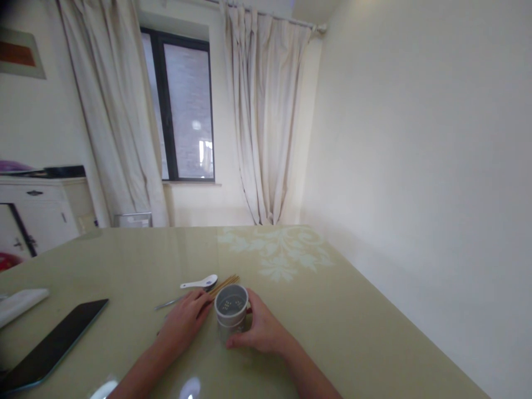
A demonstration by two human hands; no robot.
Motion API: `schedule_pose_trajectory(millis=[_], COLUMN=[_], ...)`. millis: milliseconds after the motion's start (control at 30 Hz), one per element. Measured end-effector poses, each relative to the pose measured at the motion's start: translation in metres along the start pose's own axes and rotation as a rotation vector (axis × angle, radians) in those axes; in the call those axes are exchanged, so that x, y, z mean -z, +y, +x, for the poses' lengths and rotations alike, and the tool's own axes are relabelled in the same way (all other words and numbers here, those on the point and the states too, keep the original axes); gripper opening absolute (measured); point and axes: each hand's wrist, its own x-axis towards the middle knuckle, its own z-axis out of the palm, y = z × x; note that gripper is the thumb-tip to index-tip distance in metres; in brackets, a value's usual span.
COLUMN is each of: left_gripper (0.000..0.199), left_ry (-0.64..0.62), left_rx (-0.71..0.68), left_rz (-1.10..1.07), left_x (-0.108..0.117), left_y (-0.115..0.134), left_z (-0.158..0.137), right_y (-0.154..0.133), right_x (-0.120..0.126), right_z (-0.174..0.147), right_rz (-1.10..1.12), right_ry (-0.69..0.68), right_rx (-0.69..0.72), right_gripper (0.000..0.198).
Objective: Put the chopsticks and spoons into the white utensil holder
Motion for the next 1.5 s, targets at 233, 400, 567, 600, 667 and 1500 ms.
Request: schedule_pose_trajectory(millis=[233, 400, 567, 600, 667, 1500], left_gripper=[0.028, 0.023, 0.019, 0.018, 0.015, 0.039], left_ry=[0.023, 0.031, -0.001, -0.012, -0.031, 0.180], left_rx=[0.017, 0.076, 0.086, 0.088, 0.095, -0.257], left_rz=[0.068, 0.085, 0.060, 0.045, 0.006, -0.731], left_x=[0.004, 0.003, 0.000, -0.001, 0.000, 0.139], left_y=[0.005, 0.006, 0.004, 0.005, 0.007, 0.090], left_z=[-0.002, -0.002, -0.001, -0.001, -0.001, 0.038], right_y=[-0.007, -0.004, -0.008, -0.009, -0.011, -0.169], right_x=[0.002, 0.002, 0.007, 0.010, 0.016, 0.033], right_z=[-0.001, -0.002, -0.002, -0.002, -0.002, 0.054], right_rz=[0.001, 0.000, 0.043, 0.047, 0.049, 0.098], right_ry=[-0.043, -0.041, -0.108, -0.115, -0.105, 0.545], right_rx=[0.019, 0.014, -0.010, -0.016, -0.019, 0.428], right_gripper=[0.085, 0.091, 0.106, 0.111, 0.117, 0.026])
